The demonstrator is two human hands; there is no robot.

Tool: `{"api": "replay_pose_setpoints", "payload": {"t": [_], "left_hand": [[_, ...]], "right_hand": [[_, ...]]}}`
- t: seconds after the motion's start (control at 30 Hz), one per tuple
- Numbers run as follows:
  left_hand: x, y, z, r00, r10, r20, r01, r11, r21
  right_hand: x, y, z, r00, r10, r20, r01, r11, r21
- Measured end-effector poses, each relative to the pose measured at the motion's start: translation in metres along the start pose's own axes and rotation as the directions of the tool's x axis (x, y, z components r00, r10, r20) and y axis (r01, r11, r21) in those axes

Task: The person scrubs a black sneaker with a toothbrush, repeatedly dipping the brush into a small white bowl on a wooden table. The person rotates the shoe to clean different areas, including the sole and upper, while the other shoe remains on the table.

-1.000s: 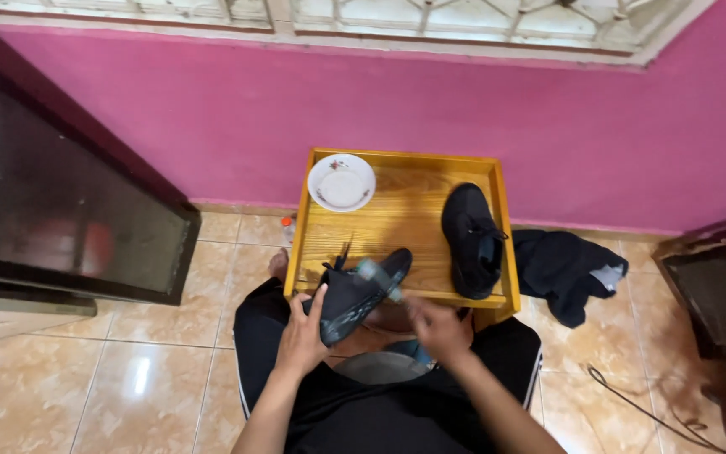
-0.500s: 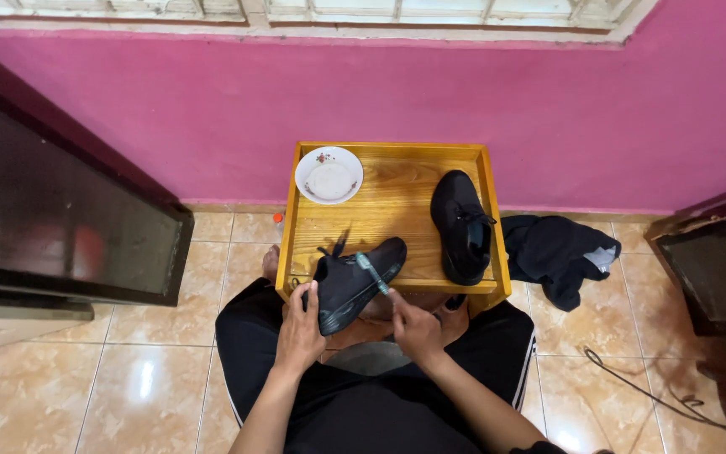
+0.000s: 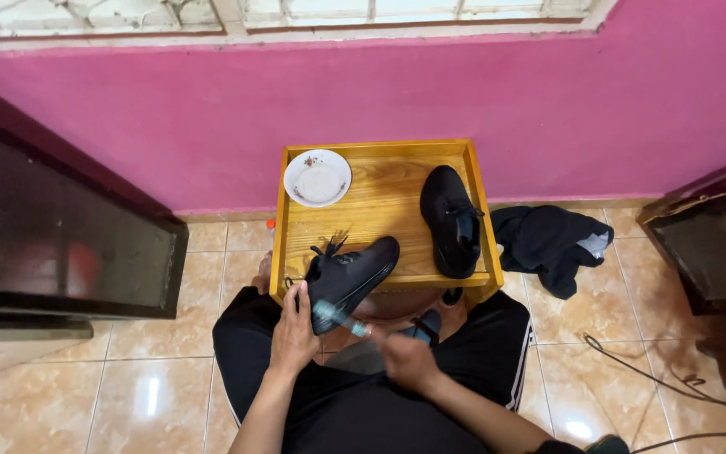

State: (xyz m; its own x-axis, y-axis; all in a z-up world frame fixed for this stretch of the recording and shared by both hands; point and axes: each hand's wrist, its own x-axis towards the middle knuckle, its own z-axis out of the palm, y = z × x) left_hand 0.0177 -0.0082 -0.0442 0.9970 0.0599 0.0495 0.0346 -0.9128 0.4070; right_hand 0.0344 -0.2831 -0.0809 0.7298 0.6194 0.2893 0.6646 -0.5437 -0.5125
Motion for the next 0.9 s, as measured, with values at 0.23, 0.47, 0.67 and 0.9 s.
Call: {"api": "replay_pose_setpoints", "payload": {"t": [0.23,0.47,0.67,0.9], "left_hand": [[-0.005,0.005,-0.005,1.0,-0.013,-0.006,0.013,1.0,0.005],[-0.003,0.011,-0.007,0.993,-0.114,-0.002,0.114,0.99,-0.087],[-0.002,0.002,-0.002,0.995,-0.077,0.055,0.081,0.994,-0.078],[-0.006,0.008,0.0,0.991,-0.105,0.077,0.113,0.988,-0.101]], "right_hand": [[0.0,0.032,0.006,0.955,0.263,-0.139,-0.243,0.959,0.147],[0.039,0.018,-0.06,0.89,0.307,-0.337,-0.296,0.951,0.085],[-0.003,0.011,0.012,0.981,0.191,0.039,-0.194,0.938,0.286],[-0.014,-0.007,0.018,0.996,0.089,0.033,-0.094,0.969,0.229]]}}
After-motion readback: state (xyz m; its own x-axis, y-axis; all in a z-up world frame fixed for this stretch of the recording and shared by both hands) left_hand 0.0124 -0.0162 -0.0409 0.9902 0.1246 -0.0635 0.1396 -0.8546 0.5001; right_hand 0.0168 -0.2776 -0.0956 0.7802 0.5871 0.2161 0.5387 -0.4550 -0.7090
